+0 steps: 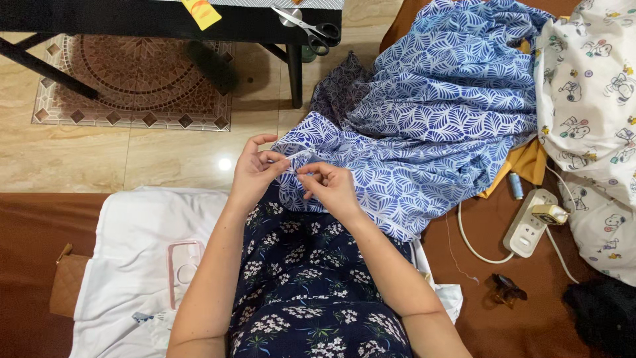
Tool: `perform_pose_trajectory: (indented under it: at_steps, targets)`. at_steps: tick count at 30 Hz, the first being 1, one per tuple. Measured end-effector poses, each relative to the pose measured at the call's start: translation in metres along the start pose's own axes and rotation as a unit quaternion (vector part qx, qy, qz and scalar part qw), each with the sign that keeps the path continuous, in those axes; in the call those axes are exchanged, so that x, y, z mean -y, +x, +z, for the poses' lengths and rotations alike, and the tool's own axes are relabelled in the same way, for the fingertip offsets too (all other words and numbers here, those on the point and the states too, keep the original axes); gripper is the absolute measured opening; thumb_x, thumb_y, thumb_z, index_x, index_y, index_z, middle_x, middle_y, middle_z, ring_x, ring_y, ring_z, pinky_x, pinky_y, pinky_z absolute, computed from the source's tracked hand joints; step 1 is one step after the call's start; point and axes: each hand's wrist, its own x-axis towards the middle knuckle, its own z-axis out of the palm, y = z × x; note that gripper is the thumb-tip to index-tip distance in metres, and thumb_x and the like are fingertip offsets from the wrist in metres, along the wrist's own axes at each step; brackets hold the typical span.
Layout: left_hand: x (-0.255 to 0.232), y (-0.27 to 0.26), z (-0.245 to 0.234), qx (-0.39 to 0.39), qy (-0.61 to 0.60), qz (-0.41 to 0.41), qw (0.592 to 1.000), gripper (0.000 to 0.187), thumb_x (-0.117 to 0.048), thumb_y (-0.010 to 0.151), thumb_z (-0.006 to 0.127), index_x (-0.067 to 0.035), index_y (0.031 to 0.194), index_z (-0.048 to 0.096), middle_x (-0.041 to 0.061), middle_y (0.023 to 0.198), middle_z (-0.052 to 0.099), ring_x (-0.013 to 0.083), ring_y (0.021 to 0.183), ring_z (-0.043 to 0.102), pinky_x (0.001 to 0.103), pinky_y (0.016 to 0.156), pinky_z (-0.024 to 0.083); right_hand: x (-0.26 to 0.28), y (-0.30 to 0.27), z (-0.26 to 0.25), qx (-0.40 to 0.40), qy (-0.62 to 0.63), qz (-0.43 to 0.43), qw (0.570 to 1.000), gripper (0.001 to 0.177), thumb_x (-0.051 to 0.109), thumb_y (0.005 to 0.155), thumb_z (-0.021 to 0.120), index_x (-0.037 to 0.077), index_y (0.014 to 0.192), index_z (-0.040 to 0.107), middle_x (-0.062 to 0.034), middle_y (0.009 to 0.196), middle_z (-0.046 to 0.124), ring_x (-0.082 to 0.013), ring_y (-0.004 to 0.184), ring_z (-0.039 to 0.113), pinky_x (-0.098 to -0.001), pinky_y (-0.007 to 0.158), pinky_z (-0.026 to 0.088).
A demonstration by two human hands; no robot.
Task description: The person hand-sews a white elastic band onto the edge of a blue patterned fabric by hand, pulling the thread through the material and then cutting the thread with scissors.
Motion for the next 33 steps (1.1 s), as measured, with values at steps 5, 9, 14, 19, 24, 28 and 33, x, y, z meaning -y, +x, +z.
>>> perform_pose_trajectory:
  at_steps: [5, 9, 14, 19, 24, 28, 33]
  targets:
    - [-0.001, 0.0, 0.001, 0.002, -0.005, -0.005, 1.0, 0.054, 0.003, 0.091, 0.072, -0.003, 0.138, 0.045, 0.006, 0.096, 0.07, 0.0091, 0.088, 0.067, 0.022, 0.081, 0.054, -0.001, 0.0, -0.001, 0.007, 0.012, 0.005, 1.0, 0.02, 0.012, 0.092, 0.075, 0.002, 0.109, 0.076, 0.0003, 0.073, 0.071, -0.0046, 0.061, 0.068, -0.0165, 0.05, 0.043]
    - [-0.002, 0.0, 0.002, 0.002, -0.005, -0.002, 1.0, 0.054, 0.004, 0.091, 0.073, -0.003, 0.138, 0.045, 0.006, 0.096, 0.07, 0.0092, 0.089, 0.067, 0.022, 0.081, 0.054, 0.0, -0.002, -0.002, -0.003, 0.0, 0.014, 1.0, 0.021, 0.012, 0.091, 0.075, 0.002, 0.109, 0.076, -0.0001, 0.073, 0.072, -0.005, 0.06, 0.069, -0.0169, 0.048, 0.042]
    - [-0.005, -0.003, 0.004, 0.001, -0.008, 0.007, 1.0, 0.052, 0.004, 0.092, 0.072, -0.003, 0.136, 0.046, 0.006, 0.096, 0.07, 0.0092, 0.089, 0.067, 0.022, 0.081, 0.053, 0.001, -0.001, -0.001, -0.001, 0.01, 0.009, 1.0, 0.021, 0.013, 0.091, 0.075, 0.001, 0.109, 0.076, -0.0004, 0.074, 0.073, -0.0052, 0.059, 0.068, -0.0171, 0.051, 0.046]
    - [-0.011, -0.004, 0.007, 0.003, -0.006, -0.001, 1.0, 0.052, 0.004, 0.091, 0.072, -0.003, 0.135, 0.046, 0.007, 0.096, 0.07, 0.0097, 0.088, 0.067, 0.022, 0.08, 0.054, 0.008, -0.004, -0.001, -0.001, 0.01, 0.013, 1.0, 0.022, 0.014, 0.091, 0.075, 0.001, 0.109, 0.077, -0.0009, 0.073, 0.072, -0.0053, 0.058, 0.067, -0.0176, 0.051, 0.048]
    - [-0.012, -0.005, 0.01, 0.011, -0.019, -0.003, 1.0, 0.049, 0.005, 0.091, 0.071, -0.002, 0.132, 0.046, 0.007, 0.094, 0.071, 0.0111, 0.089, 0.069, 0.023, 0.082, 0.055, 0.012, -0.004, -0.002, -0.007, 0.013, -0.001, 1.0, 0.02, 0.012, 0.092, 0.075, 0.001, 0.108, 0.076, -0.0003, 0.071, 0.071, -0.0053, 0.059, 0.068, -0.018, 0.051, 0.047]
    - [-0.01, -0.006, 0.011, 0.003, -0.054, 0.006, 0.999, 0.045, 0.004, 0.093, 0.07, -0.002, 0.131, 0.049, 0.006, 0.093, 0.071, 0.0111, 0.09, 0.067, 0.024, 0.081, 0.054, 0.01, -0.005, -0.002, -0.002, 0.026, -0.03, 0.999, 0.018, 0.011, 0.094, 0.074, 0.0, 0.109, 0.075, -0.0001, 0.074, 0.07, -0.0049, 0.063, 0.066, -0.0179, 0.054, 0.046]
    - [-0.009, -0.006, 0.013, -0.003, -0.103, -0.006, 0.995, 0.04, 0.005, 0.093, 0.069, -0.001, 0.129, 0.053, 0.005, 0.093, 0.071, 0.0104, 0.09, 0.067, 0.023, 0.083, 0.052, 0.007, -0.004, -0.002, -0.001, 0.04, -0.076, 0.996, 0.017, 0.009, 0.094, 0.073, -0.001, 0.108, 0.074, -0.0019, 0.086, 0.073, -0.0057, 0.069, 0.067, -0.0193, 0.061, 0.051]
